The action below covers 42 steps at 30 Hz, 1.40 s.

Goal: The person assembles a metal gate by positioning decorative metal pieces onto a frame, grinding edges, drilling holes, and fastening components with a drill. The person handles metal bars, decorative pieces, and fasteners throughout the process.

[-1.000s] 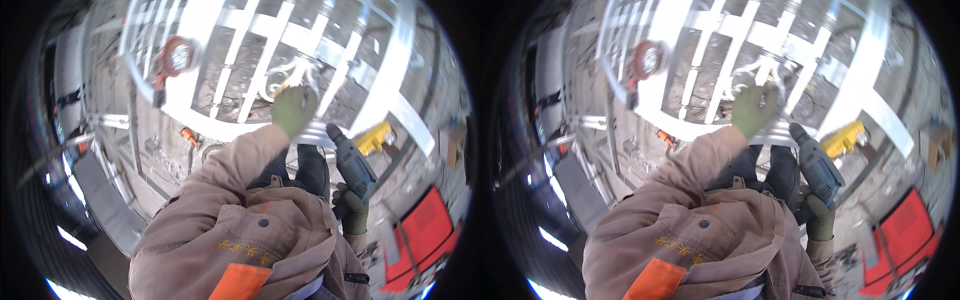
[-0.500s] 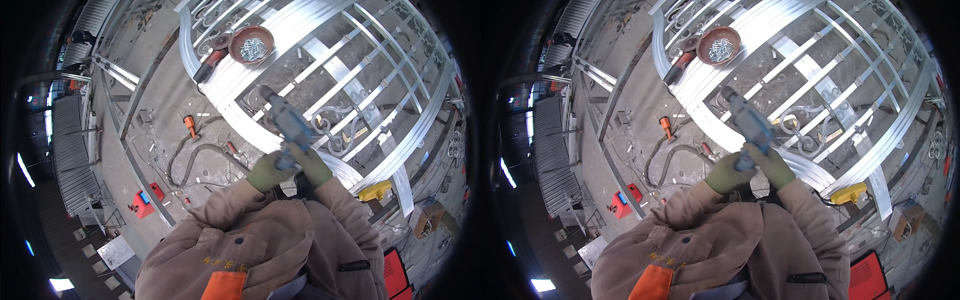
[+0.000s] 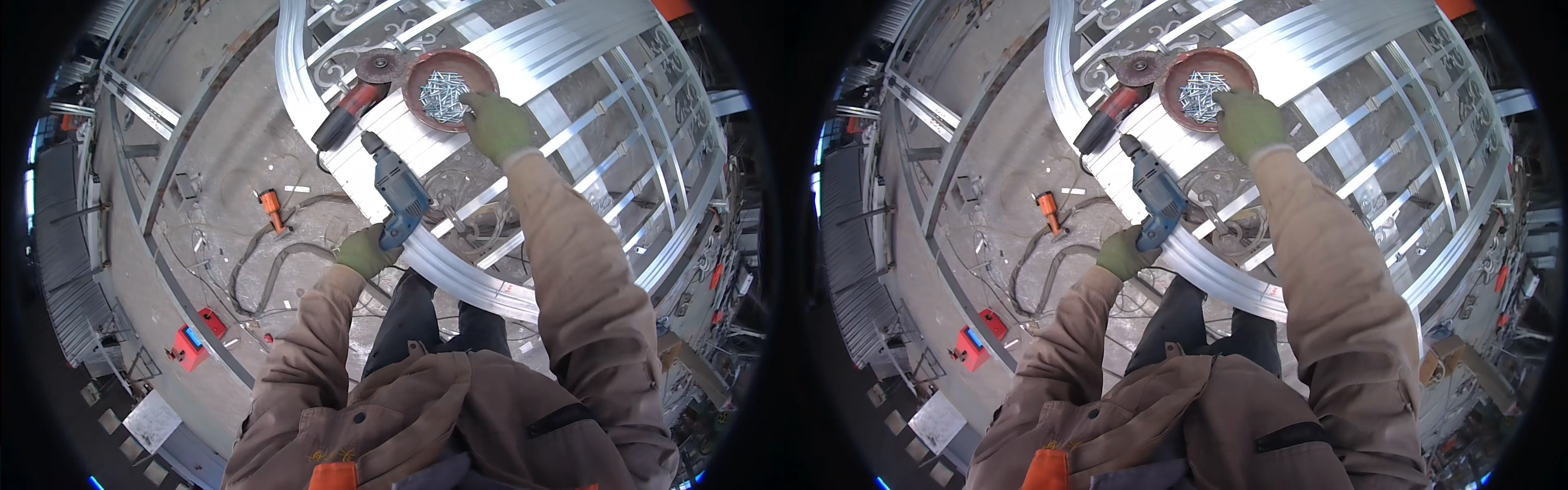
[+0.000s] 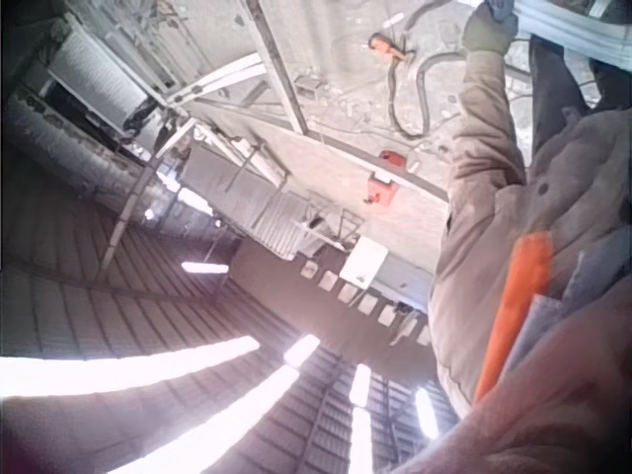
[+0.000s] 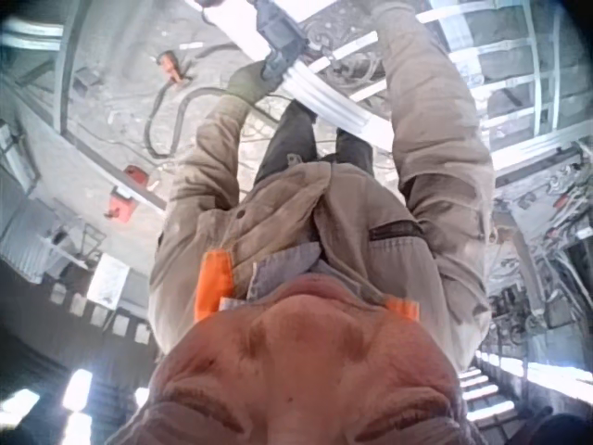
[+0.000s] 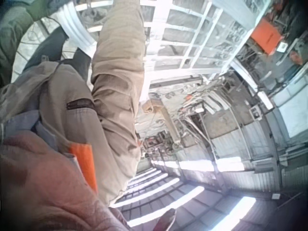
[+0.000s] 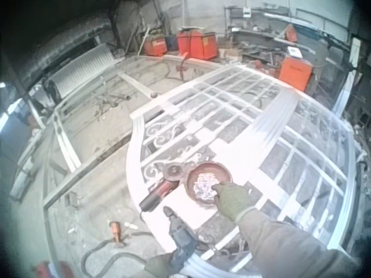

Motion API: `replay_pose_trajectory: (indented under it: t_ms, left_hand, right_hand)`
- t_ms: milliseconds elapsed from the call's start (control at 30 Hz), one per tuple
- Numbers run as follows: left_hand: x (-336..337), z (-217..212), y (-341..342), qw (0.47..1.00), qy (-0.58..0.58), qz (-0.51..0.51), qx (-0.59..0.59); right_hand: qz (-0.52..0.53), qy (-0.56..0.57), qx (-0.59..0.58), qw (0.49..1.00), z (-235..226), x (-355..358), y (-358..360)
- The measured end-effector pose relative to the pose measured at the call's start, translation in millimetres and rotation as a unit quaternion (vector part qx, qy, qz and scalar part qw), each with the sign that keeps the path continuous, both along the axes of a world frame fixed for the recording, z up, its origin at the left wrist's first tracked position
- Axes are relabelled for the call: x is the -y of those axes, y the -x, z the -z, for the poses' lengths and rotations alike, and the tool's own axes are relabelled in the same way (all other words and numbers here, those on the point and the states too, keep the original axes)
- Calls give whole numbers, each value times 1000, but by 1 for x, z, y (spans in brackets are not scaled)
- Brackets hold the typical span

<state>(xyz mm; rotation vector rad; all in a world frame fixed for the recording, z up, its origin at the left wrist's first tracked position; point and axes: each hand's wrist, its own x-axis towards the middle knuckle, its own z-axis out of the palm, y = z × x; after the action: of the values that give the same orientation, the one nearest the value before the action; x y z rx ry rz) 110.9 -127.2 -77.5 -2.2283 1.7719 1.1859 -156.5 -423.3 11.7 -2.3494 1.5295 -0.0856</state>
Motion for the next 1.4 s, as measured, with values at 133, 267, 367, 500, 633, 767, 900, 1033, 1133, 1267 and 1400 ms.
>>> replay_pose_trajectory:
  t_ms: [133,267,367,500,633,767,900,1033,1133,1267,1400]
  left_hand:
    - [-7,17,-7,1000,20,2,8]
    - [-18,9,-8,997,73,-7,27]
    - [-28,11,-10,993,111,-22,32]
    - [-35,1,-17,987,155,-49,14]
    - [-17,-17,-21,971,227,-78,5]
    - [22,-29,-14,936,339,-91,1]
    - [111,-53,18,922,381,-62,-33]
    - [251,-30,63,923,348,71,151]
    - [312,15,70,882,370,181,228]
    - [346,24,85,938,168,190,235]
    - [355,54,86,934,166,169,267]
  right_hand:
    - [-67,36,-79,994,52,46,-43]
    - [-98,-17,-155,983,73,68,-62]
    - [-67,-64,-160,983,70,72,-68]
    - [-40,-98,-109,988,51,75,-58]
    - [44,-140,23,989,41,74,-38]
    - [160,-200,170,952,38,68,-20]
    - [260,-239,292,889,7,33,-19]
    - [245,-254,436,828,-29,-63,17]
    - [301,-343,411,790,-44,-160,51]
    - [476,-334,438,686,-10,-274,155]
    - [613,-210,459,608,14,-344,267]
